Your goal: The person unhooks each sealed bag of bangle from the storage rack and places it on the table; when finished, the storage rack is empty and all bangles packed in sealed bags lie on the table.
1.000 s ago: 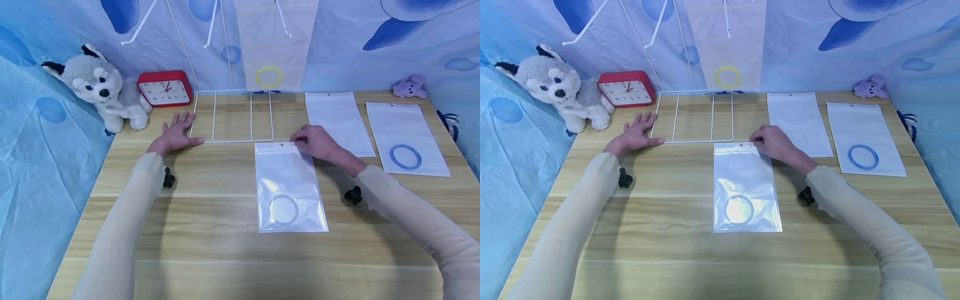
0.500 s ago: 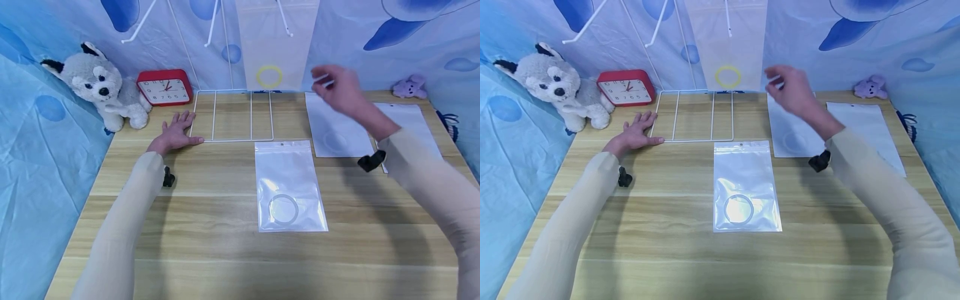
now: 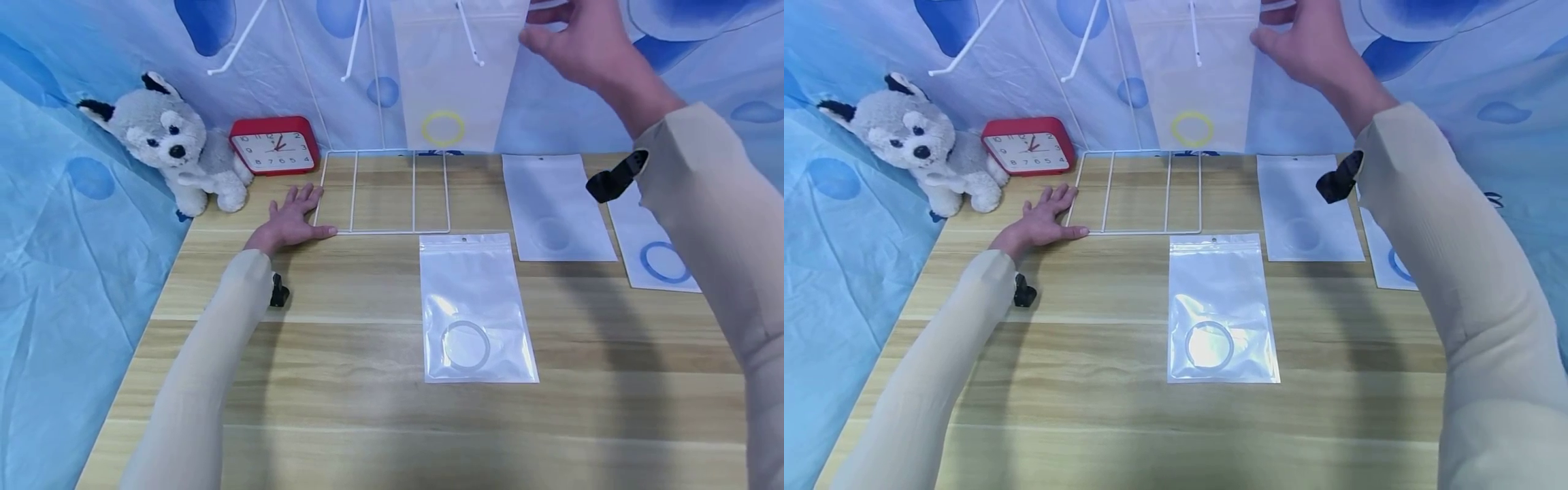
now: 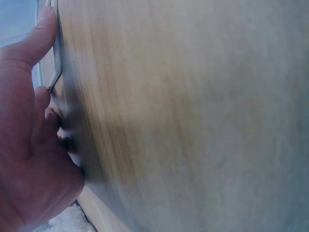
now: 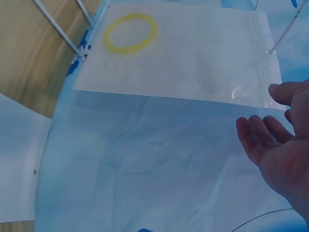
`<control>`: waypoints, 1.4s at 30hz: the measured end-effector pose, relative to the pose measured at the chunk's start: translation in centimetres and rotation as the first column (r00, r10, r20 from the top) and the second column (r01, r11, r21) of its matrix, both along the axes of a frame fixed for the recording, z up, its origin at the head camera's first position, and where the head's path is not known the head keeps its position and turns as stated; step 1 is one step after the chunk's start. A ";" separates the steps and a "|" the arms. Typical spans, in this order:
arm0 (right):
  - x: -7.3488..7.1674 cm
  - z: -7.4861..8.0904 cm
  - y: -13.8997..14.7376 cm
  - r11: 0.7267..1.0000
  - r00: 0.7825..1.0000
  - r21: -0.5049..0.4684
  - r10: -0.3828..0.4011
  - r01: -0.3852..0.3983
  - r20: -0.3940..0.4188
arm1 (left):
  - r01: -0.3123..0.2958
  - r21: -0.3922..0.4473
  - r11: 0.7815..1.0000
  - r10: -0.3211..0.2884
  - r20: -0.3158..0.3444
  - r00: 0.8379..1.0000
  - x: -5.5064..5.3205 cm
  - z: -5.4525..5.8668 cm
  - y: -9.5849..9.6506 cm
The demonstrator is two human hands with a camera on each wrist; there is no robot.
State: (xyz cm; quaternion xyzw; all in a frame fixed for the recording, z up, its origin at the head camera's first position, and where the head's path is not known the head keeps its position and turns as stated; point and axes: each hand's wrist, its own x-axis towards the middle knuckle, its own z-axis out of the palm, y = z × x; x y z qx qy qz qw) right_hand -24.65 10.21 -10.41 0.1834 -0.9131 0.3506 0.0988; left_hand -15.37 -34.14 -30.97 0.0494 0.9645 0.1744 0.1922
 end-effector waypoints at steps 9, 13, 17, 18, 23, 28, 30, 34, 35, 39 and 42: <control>-0.8 1.8 -1.9 0.976 0.998 0.212 -0.055 0.045 0.042 | 0.001 0.012 1.000 -0.001 -0.014 1.000 -0.1 -0.1 0.3; -1.3 2.1 -2.3 0.965 0.996 0.256 -0.066 0.048 0.065 | 0.003 0.018 1.000 -0.003 -0.016 1.000 -0.1 -0.1 0.4; -1.8 2.2 -2.6 0.963 0.993 0.265 -0.069 0.042 0.095 | -0.001 0.016 1.000 0.001 -0.016 1.000 -0.2 -0.1 0.6; -2.0 2.2 -2.6 0.963 0.992 0.265 -0.071 0.042 0.101 | -0.002 0.018 1.000 0.002 -0.016 1.000 -0.1 -0.1 0.6; -2.3 2.3 -2.6 0.968 0.988 0.246 -0.083 0.048 0.134 | -0.003 0.021 1.000 0.003 -0.017 1.000 -0.1 -0.2 0.7; -2.5 2.3 -2.6 0.967 0.989 0.250 -0.081 0.048 0.124 | 0.002 0.021 1.000 -0.002 -0.010 1.000 -0.3 -0.1 0.7; -2.4 2.3 -2.5 0.967 0.991 0.251 -0.073 0.044 0.108 | 0.005 0.020 1.000 -0.005 -0.011 1.000 -0.4 -0.1 0.7; -2.2 2.4 -2.3 0.967 0.995 0.252 -0.055 0.032 0.087 | 0.011 0.014 1.000 -0.010 -0.013 1.000 -0.7 -0.1 0.7; -2.2 2.5 -2.2 0.967 0.996 0.254 -0.046 0.026 0.076 | 0.010 0.013 1.000 -0.010 -0.012 1.000 -0.7 -0.1 0.7; -1.7 2.4 -2.0 0.966 0.998 0.257 -0.014 -0.001 0.057 | 0.008 0.012 1.000 -0.008 -0.007 1.000 -0.7 0.0 0.7; -1.2 2.3 -1.7 0.969 0.997 0.246 -0.004 -0.016 0.080 | 0.004 0.014 1.000 -0.004 -0.007 1.000 -0.7 0.0 0.7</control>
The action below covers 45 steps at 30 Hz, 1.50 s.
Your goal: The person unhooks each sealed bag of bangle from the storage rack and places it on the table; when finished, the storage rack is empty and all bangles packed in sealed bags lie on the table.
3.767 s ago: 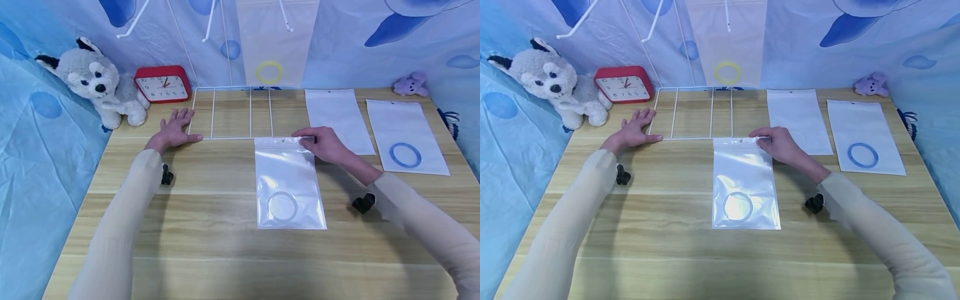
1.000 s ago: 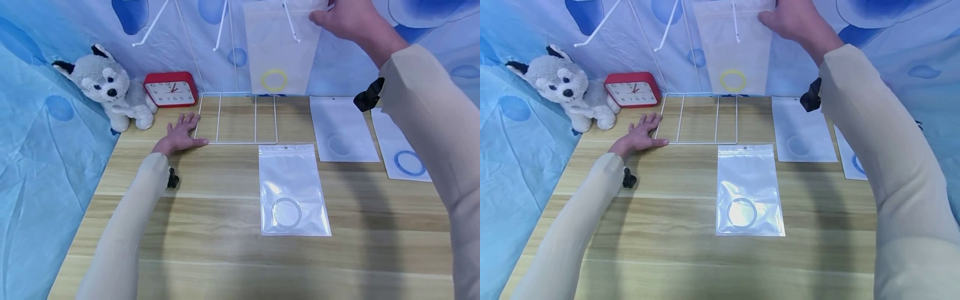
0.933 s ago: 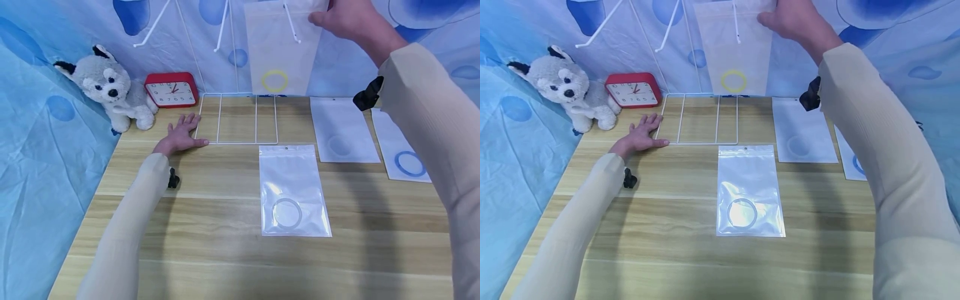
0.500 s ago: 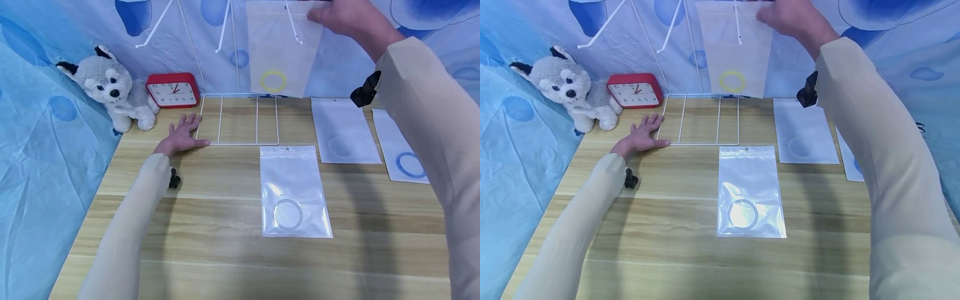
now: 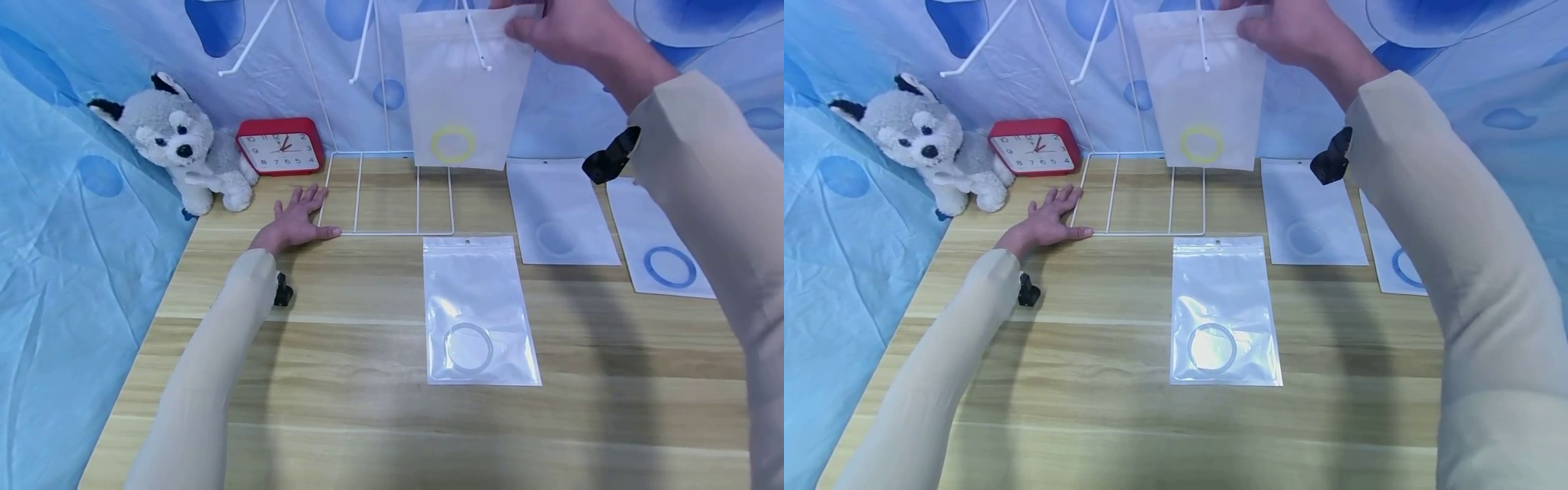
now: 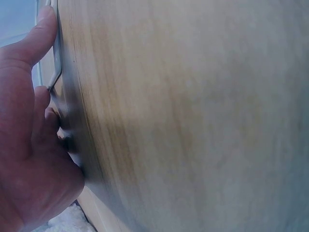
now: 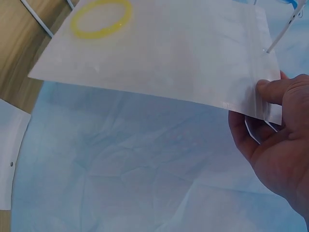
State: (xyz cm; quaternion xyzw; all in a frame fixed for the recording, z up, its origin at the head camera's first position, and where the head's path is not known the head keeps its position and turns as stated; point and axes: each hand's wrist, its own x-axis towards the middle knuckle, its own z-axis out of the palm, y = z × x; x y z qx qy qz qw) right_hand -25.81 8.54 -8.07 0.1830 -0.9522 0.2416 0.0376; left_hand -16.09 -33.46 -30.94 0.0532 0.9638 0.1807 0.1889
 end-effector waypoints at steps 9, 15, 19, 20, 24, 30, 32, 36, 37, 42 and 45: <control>1.8 -0.1 0.6 1.000 0.999 -0.020 0.025 -0.025 0.038 | 0.007 -0.005 1.000 -0.007 0.009 1.000 -0.2 0.0 -0.1; 2.9 -0.3 0.9 0.999 0.998 -0.018 0.049 -0.048 0.048 | 0.004 -0.007 1.000 -0.004 0.009 1.000 -0.3 -0.1 -0.3; 3.7 -0.4 1.2 0.996 0.995 -0.021 0.087 -0.086 0.037 | 0.002 -0.005 1.000 -0.002 0.010 1.000 -0.4 -0.1 -0.4; 3.8 -0.4 1.3 0.995 0.995 -0.018 0.095 -0.095 0.030 | 0.002 -0.005 1.000 -0.002 0.010 1.000 -0.3 -0.1 -0.4; 4.5 -0.6 1.6 0.992 0.992 0.002 0.126 -0.126 -0.009 | -0.001 -0.003 1.000 0.001 0.014 1.000 -0.4 -0.1 -0.5; 5.5 -0.7 1.8 0.983 0.981 0.010 0.183 -0.183 -0.060 | 0.001 -0.011 1.000 -0.001 0.014 1.000 -0.4 -0.1 -0.7; 5.8 -0.8 1.9 0.981 0.979 0.007 0.195 -0.195 -0.067 | 0.001 -0.012 1.000 -0.001 0.013 1.000 -0.3 0.0 -0.7; 6.2 -0.7 2.1 0.976 0.972 -0.002 0.218 -0.219 -0.082 | -0.003 -0.010 1.000 0.003 0.008 1.000 -0.3 0.1 -0.7; 6.3 -0.7 2.1 0.974 0.971 -0.008 0.223 -0.225 -0.083 | -0.003 -0.009 1.000 0.003 0.007 1.000 -0.3 0.1 -0.7; 7.1 -0.4 2.5 0.973 0.974 -0.061 0.217 -0.221 -0.057 | 0.001 -0.010 1.000 -0.001 0.009 1.000 -0.4 0.0 -0.7; 7.7 -0.1 2.7 0.977 0.982 -0.103 0.186 -0.187 -0.018 | 0.003 -0.013 1.000 -0.003 0.013 1.000 -0.6 0.0 -0.6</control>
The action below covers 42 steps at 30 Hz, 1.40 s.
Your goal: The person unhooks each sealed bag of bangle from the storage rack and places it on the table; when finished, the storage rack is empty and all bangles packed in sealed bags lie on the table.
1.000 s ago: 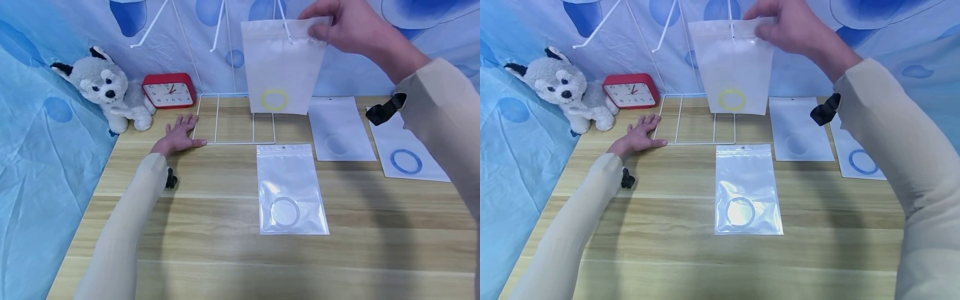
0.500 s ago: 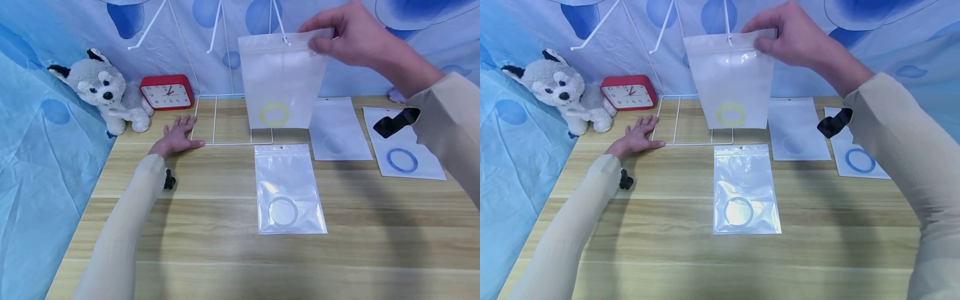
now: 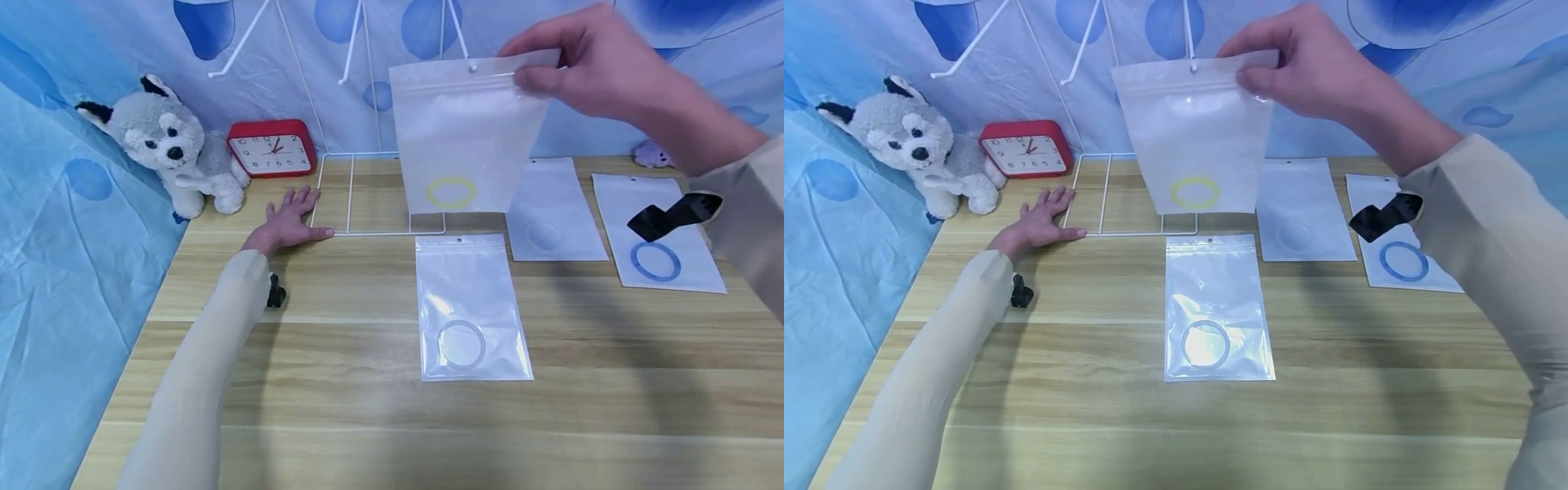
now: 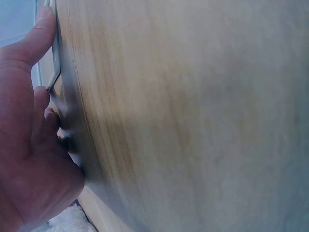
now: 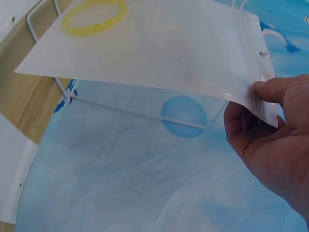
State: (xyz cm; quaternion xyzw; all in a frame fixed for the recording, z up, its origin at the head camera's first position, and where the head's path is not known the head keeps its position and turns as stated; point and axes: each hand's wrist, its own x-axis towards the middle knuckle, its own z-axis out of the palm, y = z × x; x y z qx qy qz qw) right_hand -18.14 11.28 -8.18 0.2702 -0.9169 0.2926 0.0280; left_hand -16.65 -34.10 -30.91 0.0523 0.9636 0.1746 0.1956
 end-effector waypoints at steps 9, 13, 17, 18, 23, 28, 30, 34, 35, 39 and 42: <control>2.2 0.7 0.2 0.993 0.991 -0.068 0.085 -0.092 -0.098 | 0.006 0.003 1.000 -0.006 0.006 1.000 0.0 0.0 0.1; 3.3 0.7 -0.4 0.979 0.981 -0.119 0.150 -0.165 -0.120 | -0.008 0.003 1.000 0.008 0.008 1.000 0.0 0.0 0.1; 4.3 0.1 -1.4 0.959 0.986 -0.232 0.164 -0.164 -0.021 | -0.012 -0.003 1.000 0.012 0.010 1.000 -0.1 0.0 0.1; 4.6 -0.1 -1.7 0.951 0.985 -0.260 0.172 -0.166 -0.002 | -0.010 -0.005 1.000 0.010 0.009 1.000 -0.2 0.0 0.1; 5.9 -1.3 -3.1 0.931 0.975 -0.299 0.223 -0.210 0.012 | -0.005 -0.007 1.000 0.005 0.015 1.000 -0.4 -0.2 0.2; 7.2 -2.7 -4.3 0.902 0.952 -0.320 0.306 -0.290 0.000 | 0.003 0.009 1.000 -0.003 -0.006 1.000 -0.5 0.1 0.5; 7.8 -3.2 -4.9 0.894 0.947 -0.336 0.320 -0.296 0.019 | -0.001 0.025 1.000 0.001 -0.023 1.000 -0.4 0.4 0.8; 9.0 -4.0 -5.8 0.870 0.928 -0.387 0.363 -0.305 0.084 | 0.025 0.011 1.000 -0.025 -0.037 0.999 -0.2 0.8 1.0; 9.3 -4.2 -6.0 0.861 0.918 -0.400 0.383 -0.314 0.103 | 0.025 0.007 1.000 -0.025 -0.031 0.999 -0.3 0.7 1.0; 10.7 -4.8 -6.8 0.819 0.864 -0.448 0.472 -0.358 0.173 | 0.036 -0.018 0.999 -0.036 -0.009 0.999 -0.8 0.2 0.7; 11.7 -5.4 -7.5 0.813 0.834 -0.460 0.499 -0.357 0.234 | 0.019 0.022 1.000 -0.018 -0.008 1.000 -0.8 0.0 0.6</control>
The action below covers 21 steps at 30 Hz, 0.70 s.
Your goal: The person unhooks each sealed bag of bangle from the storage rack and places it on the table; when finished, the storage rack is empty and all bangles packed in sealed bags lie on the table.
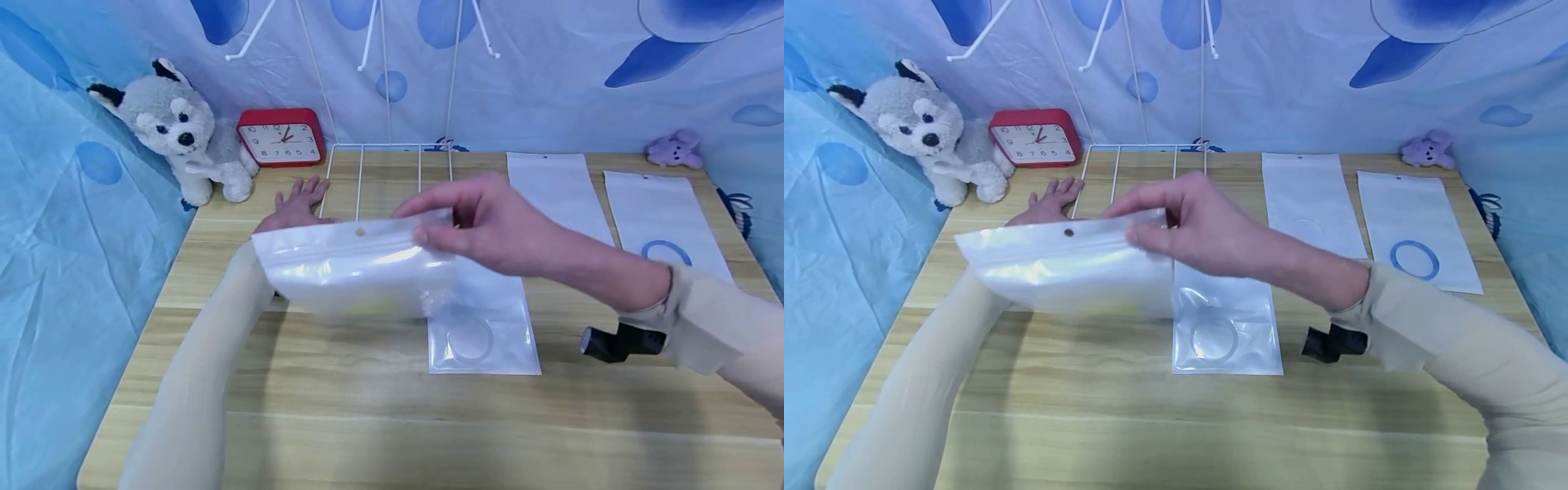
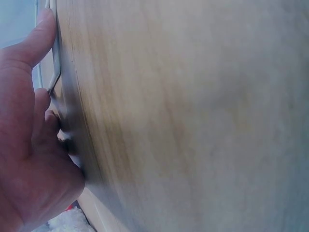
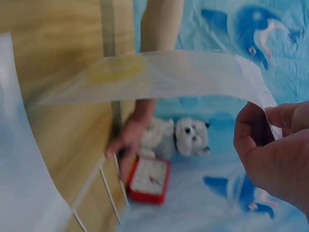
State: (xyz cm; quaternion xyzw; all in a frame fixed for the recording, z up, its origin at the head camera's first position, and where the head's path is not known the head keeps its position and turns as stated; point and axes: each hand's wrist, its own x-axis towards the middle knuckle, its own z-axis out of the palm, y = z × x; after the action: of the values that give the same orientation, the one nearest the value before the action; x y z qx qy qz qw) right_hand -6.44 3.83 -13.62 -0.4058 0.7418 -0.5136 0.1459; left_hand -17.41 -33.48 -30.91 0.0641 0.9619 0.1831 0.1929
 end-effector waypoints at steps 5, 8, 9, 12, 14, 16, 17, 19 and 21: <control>0.0 -2.3 -1.1 0.996 0.991 0.076 -0.065 0.056 0.116 | 0.002 0.004 1.000 -0.002 -0.019 1.000 0.0 0.0 0.1; -1.1 -4.0 -1.9 0.990 0.980 0.109 -0.109 0.092 0.168 | -0.013 0.007 1.000 0.013 -0.012 1.000 0.1 0.0 0.2; -1.5 -4.6 -2.1 0.988 0.976 0.113 -0.122 0.103 0.179 | -0.018 0.008 1.000 0.019 -0.011 1.000 0.1 0.0 0.2; -2.7 -6.1 -2.6 0.986 0.972 0.096 -0.149 0.134 0.182 | -0.023 0.007 1.000 0.023 -0.007 1.000 0.0 0.0 0.2; -3.4 -6.9 -3.0 0.984 0.972 0.083 -0.171 0.159 0.161 | -0.011 0.002 1.000 0.011 -0.008 1.000 0.1 0.1 0.2; -4.2 -7.7 -3.3 0.982 0.971 0.067 -0.187 0.179 0.148 | 0.000 -0.008 1.000 0.000 -0.014 1.000 0.1 0.2 0.2; -4.5 -8.2 -3.4 0.981 0.971 0.063 -0.193 0.185 0.143 | 0.006 -0.012 1.000 -0.006 -0.017 1.000 0.1 0.3 0.2; -5.0 -9.1 -3.7 0.978 0.967 0.057 -0.206 0.200 0.147 | 0.005 -0.016 1.000 -0.006 -0.021 1.000 0.1 0.4 0.3; -5.4 -10.1 -3.9 0.977 0.963 0.056 -0.213 0.207 0.165 | -0.002 -0.023 1.000 0.002 -0.024 1.000 0.1 0.4 0.4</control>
State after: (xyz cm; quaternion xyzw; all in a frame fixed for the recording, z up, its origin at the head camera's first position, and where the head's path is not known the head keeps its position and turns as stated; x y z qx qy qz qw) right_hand -11.88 -0.03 -23.69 -0.2768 0.7752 -0.5446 0.1609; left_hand -17.32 -33.09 -30.50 0.0631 0.9662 0.1714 0.1821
